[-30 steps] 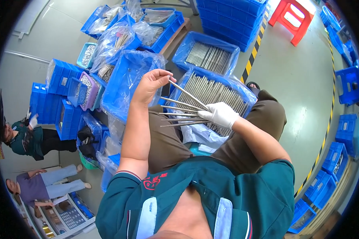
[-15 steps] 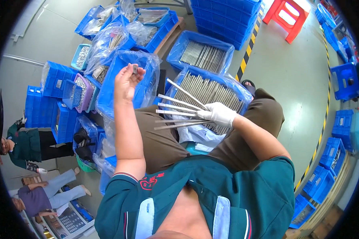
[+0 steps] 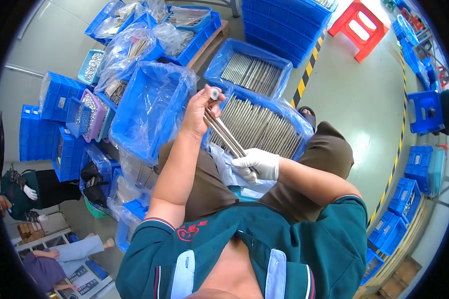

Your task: The recorder is sorting and inspecting thin metal rods into plastic bins.

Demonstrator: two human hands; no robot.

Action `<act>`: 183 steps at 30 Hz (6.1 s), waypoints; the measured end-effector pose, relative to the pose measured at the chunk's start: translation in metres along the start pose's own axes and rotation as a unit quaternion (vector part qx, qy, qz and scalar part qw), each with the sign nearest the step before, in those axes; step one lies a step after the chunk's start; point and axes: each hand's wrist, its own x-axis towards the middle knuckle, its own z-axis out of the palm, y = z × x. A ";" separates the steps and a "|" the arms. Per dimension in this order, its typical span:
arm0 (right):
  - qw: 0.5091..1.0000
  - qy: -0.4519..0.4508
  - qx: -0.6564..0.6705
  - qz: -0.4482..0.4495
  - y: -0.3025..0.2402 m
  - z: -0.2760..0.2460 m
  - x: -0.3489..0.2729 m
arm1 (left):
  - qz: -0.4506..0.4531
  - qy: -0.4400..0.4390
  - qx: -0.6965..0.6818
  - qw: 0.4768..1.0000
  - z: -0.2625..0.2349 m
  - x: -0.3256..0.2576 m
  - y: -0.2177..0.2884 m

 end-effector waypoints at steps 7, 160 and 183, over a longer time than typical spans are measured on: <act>0.994 0.111 -0.005 -0.011 -0.074 -0.014 0.020 | 0.194 0.271 0.058 0.941 -0.022 0.027 0.019; 0.878 0.196 0.330 -0.284 0.052 -0.148 0.046 | -0.045 0.168 -0.042 0.984 -0.043 0.002 0.017; 0.699 0.324 -0.115 -0.627 -0.058 0.084 0.030 | -0.109 -0.066 -0.274 0.953 0.054 -0.034 -0.024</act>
